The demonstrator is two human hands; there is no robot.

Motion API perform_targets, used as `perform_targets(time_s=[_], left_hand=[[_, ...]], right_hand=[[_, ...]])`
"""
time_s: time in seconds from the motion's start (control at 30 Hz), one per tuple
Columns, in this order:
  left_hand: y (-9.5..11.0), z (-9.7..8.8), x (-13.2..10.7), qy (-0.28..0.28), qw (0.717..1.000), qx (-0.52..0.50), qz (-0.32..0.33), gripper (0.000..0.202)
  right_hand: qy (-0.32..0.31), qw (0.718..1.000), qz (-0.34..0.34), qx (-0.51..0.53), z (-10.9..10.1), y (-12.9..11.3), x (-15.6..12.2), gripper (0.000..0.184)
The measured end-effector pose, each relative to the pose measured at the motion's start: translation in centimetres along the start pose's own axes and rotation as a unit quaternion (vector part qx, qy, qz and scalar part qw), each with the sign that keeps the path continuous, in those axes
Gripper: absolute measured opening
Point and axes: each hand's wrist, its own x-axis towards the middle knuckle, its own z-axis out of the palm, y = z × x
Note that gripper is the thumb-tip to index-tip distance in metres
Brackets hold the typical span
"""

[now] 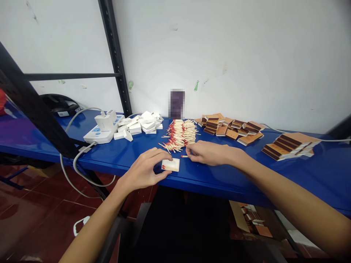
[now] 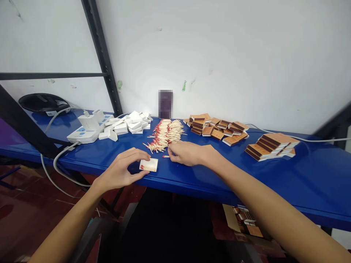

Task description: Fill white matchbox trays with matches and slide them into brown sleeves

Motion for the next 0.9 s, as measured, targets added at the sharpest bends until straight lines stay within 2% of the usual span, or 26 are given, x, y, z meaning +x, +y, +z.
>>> perform_targets(time_s=[0.27,0.37,0.5,0.7,0.9], left_hand=[[0.06,0.04,0.01,-0.005,1.0,0.013,-0.015,0.022],[-0.01,0.08,0.01,0.004,1.0,0.011,-0.003,0.021],[-0.15,0.12,0.03,0.005,1.0,0.024,0.009,0.005],[-0.33,0.25,-0.09,-0.011,0.998,0.054,0.02,0.011],[-0.46,0.5,-0.18,0.007,0.998,0.061,0.035,0.009]], right_hand=[[-0.012,1.0,0.023,-0.007,-0.24,-0.49,-0.01,0.007],[0.001,1.0,0.008,0.0,-0.07,-0.64,-0.1,0.008],[0.024,1.0,-0.004,0.018,0.12,-0.55,-0.2,0.012],[0.06,0.997,-0.025,0.043,-0.03,-0.16,0.0,0.012],[0.069,0.995,-0.024,0.065,-0.21,-0.73,-0.31,0.013]])
